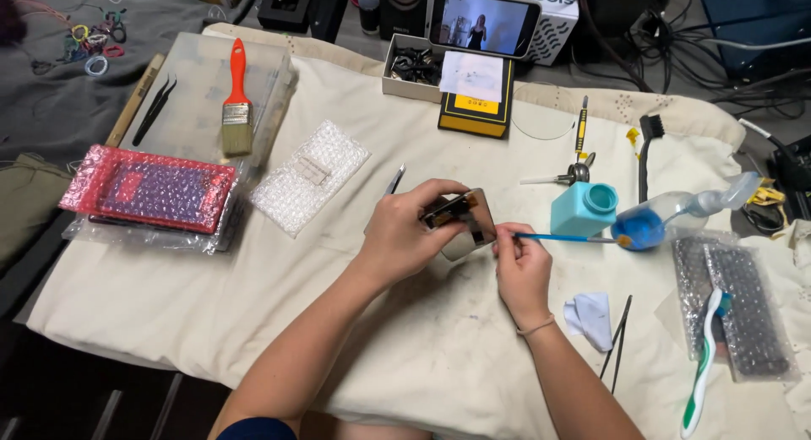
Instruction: Applying liquid adhesive or cleaner to the frame of a mobile phone screen using a small brush.
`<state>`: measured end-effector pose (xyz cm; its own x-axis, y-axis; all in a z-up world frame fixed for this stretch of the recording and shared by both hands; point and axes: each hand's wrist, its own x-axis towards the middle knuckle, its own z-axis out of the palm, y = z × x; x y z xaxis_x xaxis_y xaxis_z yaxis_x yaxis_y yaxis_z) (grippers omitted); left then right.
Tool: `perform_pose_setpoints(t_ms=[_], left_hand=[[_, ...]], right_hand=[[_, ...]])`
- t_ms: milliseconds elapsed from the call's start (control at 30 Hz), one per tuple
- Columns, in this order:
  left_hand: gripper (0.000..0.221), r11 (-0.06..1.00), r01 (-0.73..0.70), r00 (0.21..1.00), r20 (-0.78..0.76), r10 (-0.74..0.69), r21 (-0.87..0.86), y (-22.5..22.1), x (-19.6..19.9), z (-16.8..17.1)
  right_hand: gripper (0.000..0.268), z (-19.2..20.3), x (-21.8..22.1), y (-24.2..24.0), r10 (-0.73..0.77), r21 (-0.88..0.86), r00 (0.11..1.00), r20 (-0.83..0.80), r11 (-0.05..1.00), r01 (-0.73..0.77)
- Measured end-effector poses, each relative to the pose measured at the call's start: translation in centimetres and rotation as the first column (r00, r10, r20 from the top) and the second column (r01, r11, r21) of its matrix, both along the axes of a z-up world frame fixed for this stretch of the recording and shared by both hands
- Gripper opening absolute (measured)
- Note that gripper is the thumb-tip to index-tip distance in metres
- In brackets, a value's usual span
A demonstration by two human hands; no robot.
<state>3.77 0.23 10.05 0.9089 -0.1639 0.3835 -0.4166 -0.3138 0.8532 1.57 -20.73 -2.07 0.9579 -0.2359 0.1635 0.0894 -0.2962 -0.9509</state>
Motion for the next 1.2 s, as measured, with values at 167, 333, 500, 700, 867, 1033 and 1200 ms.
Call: perform_pose_setpoints(t_ms=[167, 333, 500, 700, 867, 1033, 1200], left_hand=[[0.037, 0.976, 0.026, 0.997, -0.063, -0.04, -0.215, -3.3, 1.1, -2.9], [0.041, 0.917, 0.024, 0.991, -0.114, -0.075, -0.399, -4.3, 2.3, -6.1], [0.092, 0.751, 0.312, 0.902, -0.067, -0.427, -0.581, -3.8, 1.9, -5.1], [0.063, 0.757, 0.263, 0.925, -0.068, -0.375, -0.598, -4.2, 1.5, -5.0], [0.033, 0.848, 0.244, 0.965, 0.034, -0.259, -0.47, -4.7, 0.5, -4.9], [0.034, 0.917, 0.231, 0.969, 0.162, -0.187, -0.326, -4.9, -0.3, -4.9], [0.034, 0.947, 0.174, 0.965, 0.237, -0.109, -0.272, -4.7, -0.2, -5.4]], right_hand=[[0.01, 0.1, -0.3, 0.2, 0.059, -0.217, 0.998, -0.01, 0.974, -0.06], [0.015, 3.1, -0.2, 0.1, 0.004, -0.148, 0.999, 0.038, 0.989, 0.001], [0.022, 6.3, 2.0, -0.9, 0.048, 0.058, 0.952, 0.302, 0.996, -0.069], [0.023, 10.6, 3.2, -0.6, 0.16, 0.031, 0.937, 0.31, 0.984, -0.178], [0.026, 11.0, 1.7, 0.3, 0.2, -0.003, 0.922, 0.331, 0.978, -0.21], [0.024, 11.2, 1.3, 0.8, 0.222, -0.102, 0.915, 0.337, 0.975, -0.2], [0.024, 10.8, 1.4, 1.4, 0.251, -0.187, 0.892, 0.377, 0.964, -0.192]])
